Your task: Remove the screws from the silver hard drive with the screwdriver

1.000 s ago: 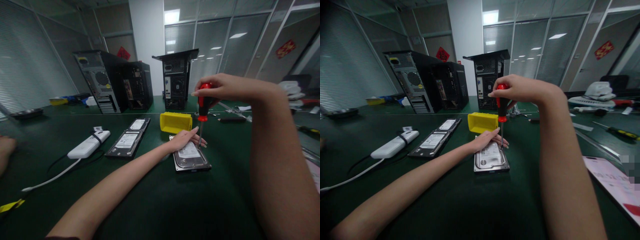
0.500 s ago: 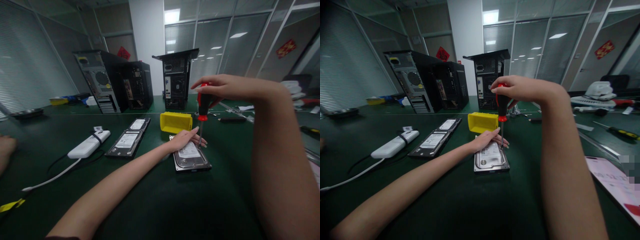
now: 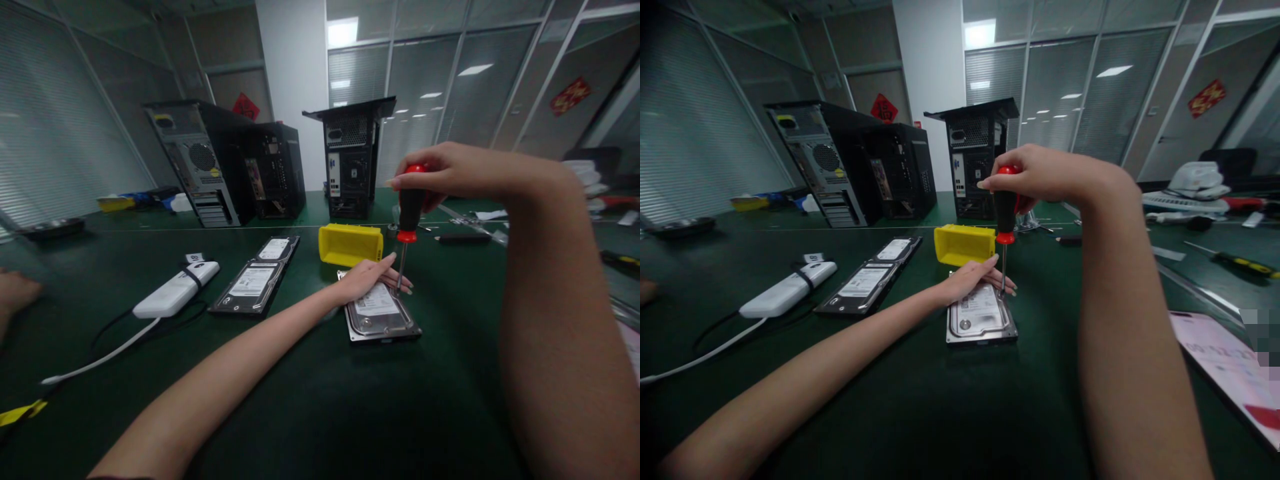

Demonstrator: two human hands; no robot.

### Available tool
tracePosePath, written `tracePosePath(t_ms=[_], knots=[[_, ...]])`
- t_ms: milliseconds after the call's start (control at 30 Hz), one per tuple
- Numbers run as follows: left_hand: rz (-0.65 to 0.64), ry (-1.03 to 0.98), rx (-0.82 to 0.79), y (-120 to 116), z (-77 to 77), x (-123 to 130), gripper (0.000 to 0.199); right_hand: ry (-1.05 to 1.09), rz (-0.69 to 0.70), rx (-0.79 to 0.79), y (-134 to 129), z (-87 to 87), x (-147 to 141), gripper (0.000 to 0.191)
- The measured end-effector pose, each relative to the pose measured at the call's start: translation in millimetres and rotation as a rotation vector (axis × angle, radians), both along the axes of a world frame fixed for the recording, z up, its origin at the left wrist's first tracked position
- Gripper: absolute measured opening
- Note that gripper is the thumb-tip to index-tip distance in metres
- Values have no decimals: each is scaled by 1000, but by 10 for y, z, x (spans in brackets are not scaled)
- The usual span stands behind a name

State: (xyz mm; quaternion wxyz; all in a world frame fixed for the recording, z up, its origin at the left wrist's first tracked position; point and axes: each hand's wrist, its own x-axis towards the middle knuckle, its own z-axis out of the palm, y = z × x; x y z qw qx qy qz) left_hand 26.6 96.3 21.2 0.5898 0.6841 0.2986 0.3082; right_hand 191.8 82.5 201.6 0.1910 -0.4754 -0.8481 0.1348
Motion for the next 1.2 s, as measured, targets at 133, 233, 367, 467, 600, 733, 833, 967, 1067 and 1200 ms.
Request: tracePosePath(t_ms=[133, 233, 367, 467, 600, 733, 833, 967, 1067, 1200], knots=[[-6, -16, 3, 12, -12, 0, 61, 67, -24, -20, 5, -9, 15, 50], [-9, -15, 10, 20, -22, -2, 61, 89, 32, -33, 23, -10, 56, 45], [-4, -18, -2, 20, -25, -8, 61, 79, 28, -12, 24, 4, 73, 43], [-2, -28, -12, 14, -18, -12, 60, 73, 6, -29, -23, 20, 40, 45], [0, -32, -27, 11, -17, -11, 60, 90, 28, -42, -69, 29, 10, 40], [-12, -46, -19, 23, -31, -5, 60, 105, 40, -71, -18, 14, 23, 40], [-13, -41, -3, 30, -35, -2, 61, 96, 13, -68, 25, -1, 28, 41], [-11, -17, 0, 19, -21, -2, 61, 87, 0, -64, 43, -19, 16, 40], [4, 4, -8, 0, 0, 1, 61, 85, -11, -68, 26, -21, 6, 40], [9, 10, -8, -20, 22, 9, 62, 75, -27, -85, -27, -4, -9, 44]])
